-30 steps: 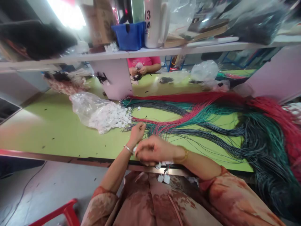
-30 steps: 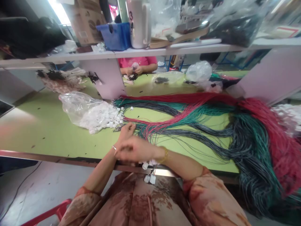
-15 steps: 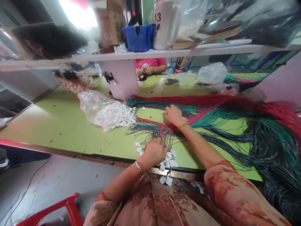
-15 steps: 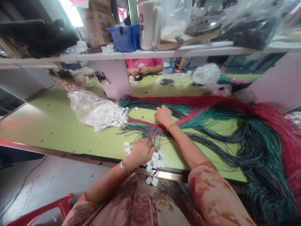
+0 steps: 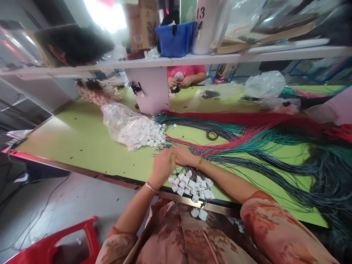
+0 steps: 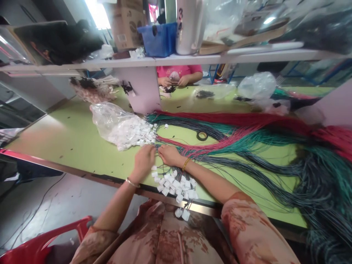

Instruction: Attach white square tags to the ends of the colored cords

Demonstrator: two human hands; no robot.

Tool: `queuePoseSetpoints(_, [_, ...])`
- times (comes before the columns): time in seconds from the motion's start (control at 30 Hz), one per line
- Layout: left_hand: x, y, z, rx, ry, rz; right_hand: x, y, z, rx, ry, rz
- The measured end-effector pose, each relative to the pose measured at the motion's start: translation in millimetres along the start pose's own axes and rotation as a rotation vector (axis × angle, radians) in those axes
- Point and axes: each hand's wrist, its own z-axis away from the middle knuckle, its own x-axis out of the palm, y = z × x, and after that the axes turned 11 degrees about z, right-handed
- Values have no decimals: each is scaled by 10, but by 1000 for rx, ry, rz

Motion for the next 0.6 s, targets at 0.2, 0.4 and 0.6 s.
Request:
queuePoseSetpoints(0.2, [-305, -742, -445, -266, 56, -245, 11, 13, 58, 37, 165, -119])
queuePoseSetpoints(0.4, [-252, -838, -369, -190, -7, -310, -12, 46, -16, 82, 230, -485])
queuePoseSetpoints(0.6, [-314, -879, -285, -174, 9, -270, -72, -24, -160, 100, 255, -771])
